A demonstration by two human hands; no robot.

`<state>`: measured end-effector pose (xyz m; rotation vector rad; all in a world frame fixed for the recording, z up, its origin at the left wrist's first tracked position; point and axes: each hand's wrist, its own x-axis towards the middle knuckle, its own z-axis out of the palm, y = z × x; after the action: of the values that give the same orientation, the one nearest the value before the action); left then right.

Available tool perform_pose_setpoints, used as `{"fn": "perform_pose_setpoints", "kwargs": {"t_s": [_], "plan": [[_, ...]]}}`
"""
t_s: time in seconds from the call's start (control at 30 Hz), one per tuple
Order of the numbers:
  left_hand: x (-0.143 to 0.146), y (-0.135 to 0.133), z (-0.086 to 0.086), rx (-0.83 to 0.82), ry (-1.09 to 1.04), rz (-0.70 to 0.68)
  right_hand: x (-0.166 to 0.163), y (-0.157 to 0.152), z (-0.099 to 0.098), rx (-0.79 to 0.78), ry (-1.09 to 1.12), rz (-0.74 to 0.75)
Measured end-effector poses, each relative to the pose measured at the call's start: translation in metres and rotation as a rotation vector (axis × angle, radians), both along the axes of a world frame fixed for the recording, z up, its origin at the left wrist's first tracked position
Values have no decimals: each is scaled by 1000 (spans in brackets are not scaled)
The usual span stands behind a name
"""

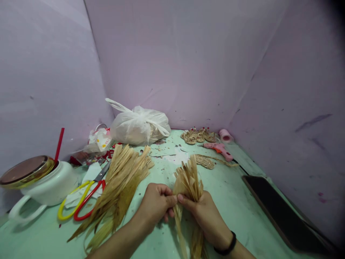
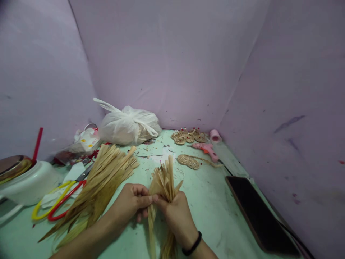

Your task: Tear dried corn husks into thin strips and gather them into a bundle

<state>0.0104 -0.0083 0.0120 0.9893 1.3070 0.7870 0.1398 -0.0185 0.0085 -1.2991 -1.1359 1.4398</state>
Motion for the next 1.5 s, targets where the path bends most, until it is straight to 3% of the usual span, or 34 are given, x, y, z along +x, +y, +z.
{"fn": "perform_pose_setpoints", "kwargs": {"t_s": [0.2, 0.4, 0.57, 0.7, 0.83, 0.93, 1.07, 1.2, 1.27, 1.33, 1.4, 1.43, 1.5], "plan": [[3, -5, 3, 58, 24, 59, -1, -1, -1, 16, -40, 30], [-1, -2, 1, -53, -141, 26, -2, -3, 3, -129, 241, 157], [-11, 6, -3, -118, -416, 22, 6, 2, 4, -224, 439, 101], [-21, 11, 3, -147, -637, 69, 22, 11, 6, -286, 612, -17], [-31, 17, 12, -160, -783, 19, 42, 22, 11, -357, 780, -62], [-33, 19, 13, -117, -787, -15, 47, 24, 15, -336, 779, -76], [-16, 8, 6, -52, -434, -4, 26, 11, 11, -296, 548, -47], [2, -8, 4, 26, -80, -176, 2, -3, 2, -263, 382, 69], [-2, -8, 10, 151, 108, -225, 1, -3, 1, -256, 381, 12], [-15, -2, 18, 400, 412, -107, 4, 0, 2, -261, 405, -96], [-33, 9, 26, 651, 834, 150, 9, 3, 4, -255, 447, -149], [-43, 15, 29, 693, 1029, 246, 10, 3, 5, -247, 466, -142], [-60, 27, 30, 634, 1293, 287, 11, 3, 7, -226, 486, -111]]}}
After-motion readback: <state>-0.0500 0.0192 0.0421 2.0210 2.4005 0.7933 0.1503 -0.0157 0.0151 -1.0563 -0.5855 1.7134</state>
